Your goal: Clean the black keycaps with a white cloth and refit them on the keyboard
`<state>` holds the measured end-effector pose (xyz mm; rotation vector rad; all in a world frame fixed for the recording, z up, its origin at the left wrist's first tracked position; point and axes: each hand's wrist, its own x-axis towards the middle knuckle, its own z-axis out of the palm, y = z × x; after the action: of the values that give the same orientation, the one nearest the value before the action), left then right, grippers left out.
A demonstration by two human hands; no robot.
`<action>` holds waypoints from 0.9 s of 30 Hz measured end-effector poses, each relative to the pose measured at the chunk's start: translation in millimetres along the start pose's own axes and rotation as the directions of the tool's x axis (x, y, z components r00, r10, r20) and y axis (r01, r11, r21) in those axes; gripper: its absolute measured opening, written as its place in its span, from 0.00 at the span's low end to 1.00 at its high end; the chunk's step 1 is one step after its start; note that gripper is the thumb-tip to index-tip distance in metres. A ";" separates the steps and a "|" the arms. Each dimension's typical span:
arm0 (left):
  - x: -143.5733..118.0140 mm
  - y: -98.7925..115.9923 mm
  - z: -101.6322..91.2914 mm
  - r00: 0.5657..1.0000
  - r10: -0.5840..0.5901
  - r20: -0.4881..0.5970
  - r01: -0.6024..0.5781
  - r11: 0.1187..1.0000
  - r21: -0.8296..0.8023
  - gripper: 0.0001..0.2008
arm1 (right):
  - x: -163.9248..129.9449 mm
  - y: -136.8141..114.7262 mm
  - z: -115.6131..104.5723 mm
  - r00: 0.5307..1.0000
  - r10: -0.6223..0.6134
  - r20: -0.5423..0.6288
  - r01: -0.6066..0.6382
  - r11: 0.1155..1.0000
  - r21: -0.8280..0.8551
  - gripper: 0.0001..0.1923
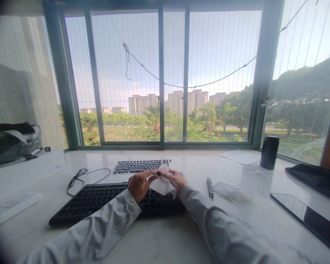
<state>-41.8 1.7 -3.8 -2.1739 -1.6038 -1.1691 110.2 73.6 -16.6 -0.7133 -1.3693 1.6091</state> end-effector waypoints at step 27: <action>0.7 -1.5 3.1 0.991 -0.115 -0.070 0.120 0.991 0.065 0.16 | 3.3 1.9 -4.0 0.995 -0.035 -0.094 0.024 0.993 -0.113 0.26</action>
<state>-41.6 4.6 -5.8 -2.0011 -1.7381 -1.1854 111.6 78.3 -19.0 -0.8228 -1.4018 1.4644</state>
